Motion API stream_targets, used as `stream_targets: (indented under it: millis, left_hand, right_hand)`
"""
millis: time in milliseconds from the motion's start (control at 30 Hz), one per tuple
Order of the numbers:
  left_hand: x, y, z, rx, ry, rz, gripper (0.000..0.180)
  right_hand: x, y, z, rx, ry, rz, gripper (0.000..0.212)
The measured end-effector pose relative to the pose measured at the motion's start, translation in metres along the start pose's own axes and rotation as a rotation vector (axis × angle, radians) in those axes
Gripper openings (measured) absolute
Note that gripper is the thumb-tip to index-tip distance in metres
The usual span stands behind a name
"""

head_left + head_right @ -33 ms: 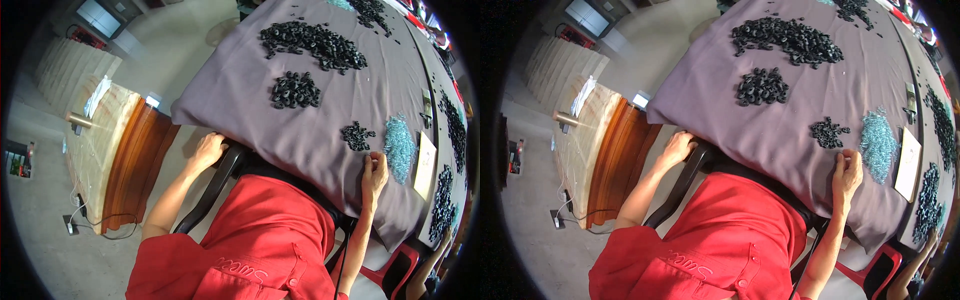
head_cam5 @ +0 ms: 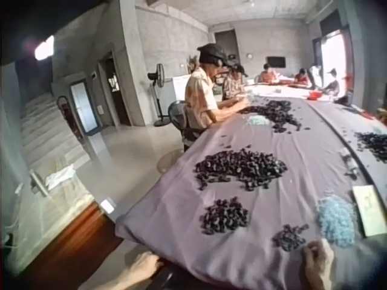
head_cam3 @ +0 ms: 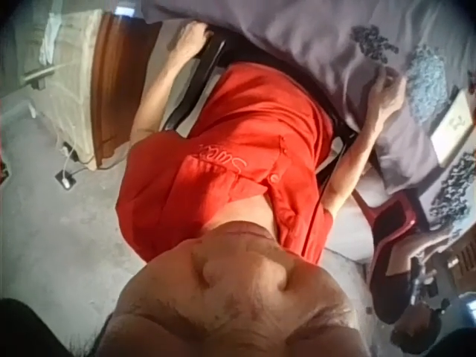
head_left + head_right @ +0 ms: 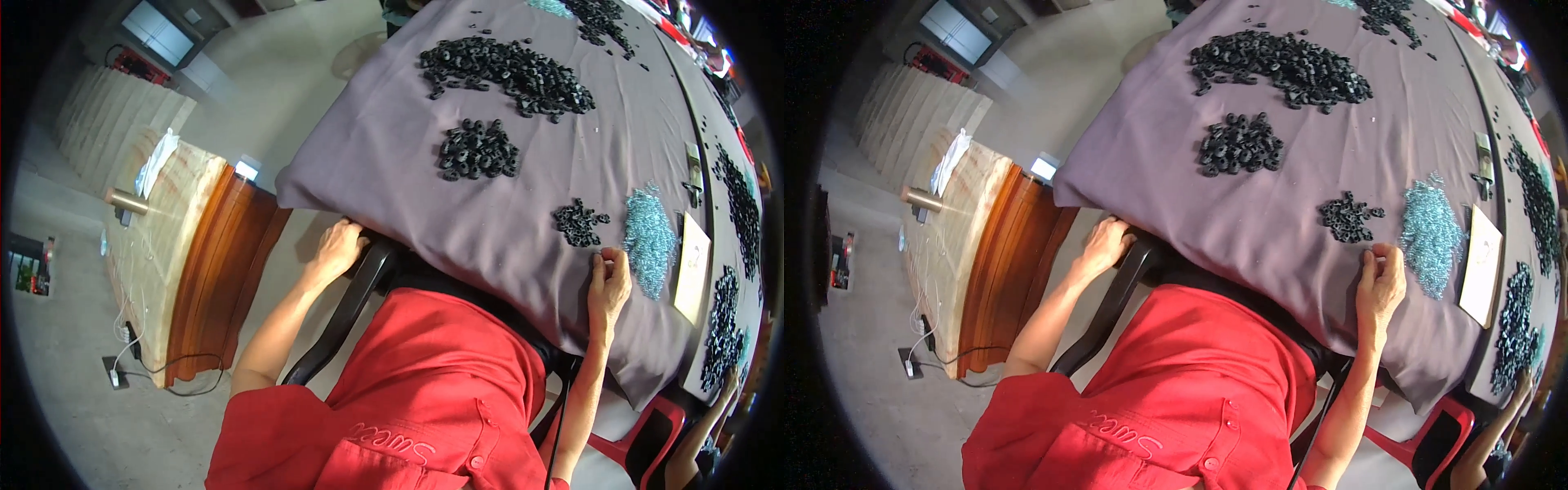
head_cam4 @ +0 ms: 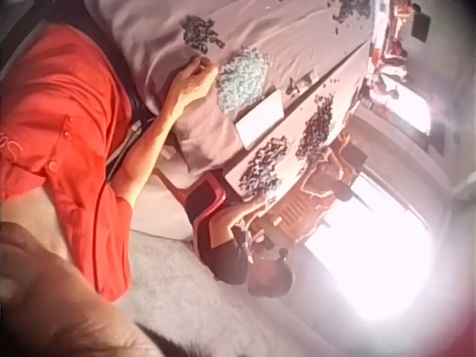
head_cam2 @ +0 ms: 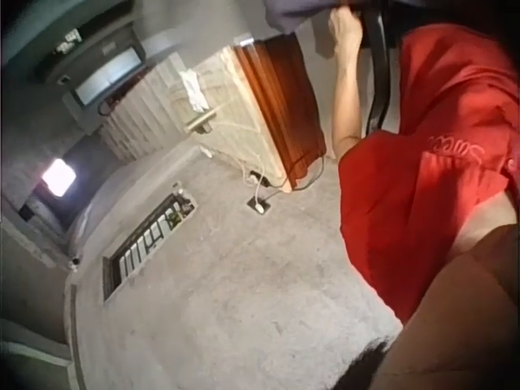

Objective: Sorting and inspecting small black plastic components on a table.

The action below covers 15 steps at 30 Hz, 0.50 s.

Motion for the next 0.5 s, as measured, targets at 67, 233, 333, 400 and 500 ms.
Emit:
stream_targets:
  millis: [67,233,333,400,500]
  left_hand:
    - [-0.006,-0.010,-0.006,-0.041,-0.001,0.000,0.022]
    - [-0.003,0.041,0.041,-0.016,-0.169,0.034,0.020]
    - [-0.011,0.085,0.068,0.165,-0.193,-0.018,0.023]
    - [-0.024,0.108,0.072,0.266,-0.058,-0.151,0.019]
    - [-0.052,0.134,0.063,0.312,0.135,-0.309,0.013]
  right_hand:
    - [-0.001,-0.001,0.002,-0.028,0.029,0.035,0.009]
    - [-0.001,0.000,0.003,-0.025,0.026,0.035,0.009]
    - [-0.001,-0.003,0.006,-0.014,0.044,0.068,0.009]
    - [-0.001,-0.006,0.008,0.001,0.065,0.098,0.009]
    - [-0.002,-0.007,0.005,-0.035,0.020,0.050,0.009]
Point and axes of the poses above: each hand's wrist, its own x-axis away from the middle knuckle, its own z-axis out of the back of the hand, y = z × x, the point moved 7 cm from there along -x, towards the middle knuckle, and after that the axes turned 1 degree about z, right-handed, at the moved point
